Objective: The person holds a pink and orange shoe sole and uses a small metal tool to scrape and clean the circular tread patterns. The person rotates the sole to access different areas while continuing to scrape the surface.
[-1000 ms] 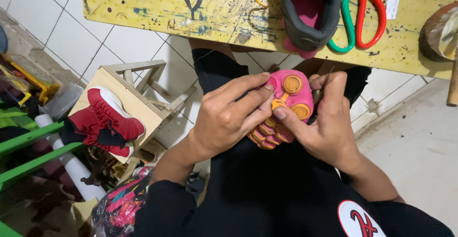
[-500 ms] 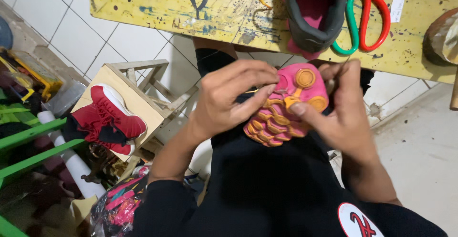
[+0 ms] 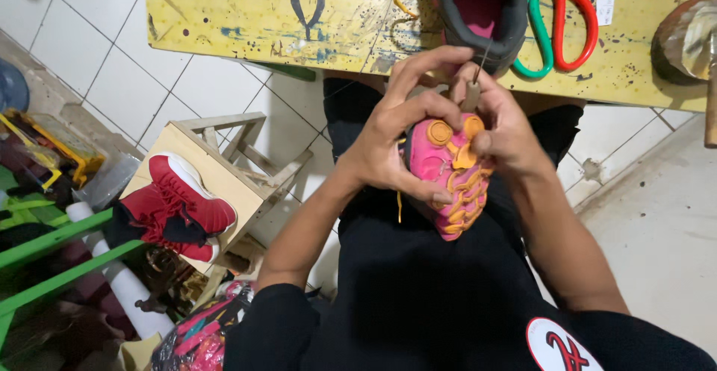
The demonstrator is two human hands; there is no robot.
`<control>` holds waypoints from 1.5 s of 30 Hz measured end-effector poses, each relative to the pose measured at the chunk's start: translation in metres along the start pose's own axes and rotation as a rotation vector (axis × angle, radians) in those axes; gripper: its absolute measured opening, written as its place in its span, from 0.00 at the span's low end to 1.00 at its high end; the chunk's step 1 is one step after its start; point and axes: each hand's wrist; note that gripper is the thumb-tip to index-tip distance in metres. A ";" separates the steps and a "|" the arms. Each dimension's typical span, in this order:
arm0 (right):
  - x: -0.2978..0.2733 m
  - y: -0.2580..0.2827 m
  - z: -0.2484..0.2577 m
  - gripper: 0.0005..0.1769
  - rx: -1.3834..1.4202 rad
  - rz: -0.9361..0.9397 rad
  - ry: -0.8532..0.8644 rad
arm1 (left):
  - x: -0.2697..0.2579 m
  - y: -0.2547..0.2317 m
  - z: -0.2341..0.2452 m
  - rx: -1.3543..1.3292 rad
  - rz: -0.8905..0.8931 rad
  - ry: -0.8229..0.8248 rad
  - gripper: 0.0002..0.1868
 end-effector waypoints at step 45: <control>-0.112 -0.057 -0.031 0.24 -0.911 -0.052 -0.486 | -0.085 0.045 -0.041 0.164 -0.062 0.181 0.24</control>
Point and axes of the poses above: each hand's wrist, its own x-axis towards the middle knuckle, its own z-axis out of the back of the hand, y = z × x, and after that the axes turned 1 degree about -x, right-handed
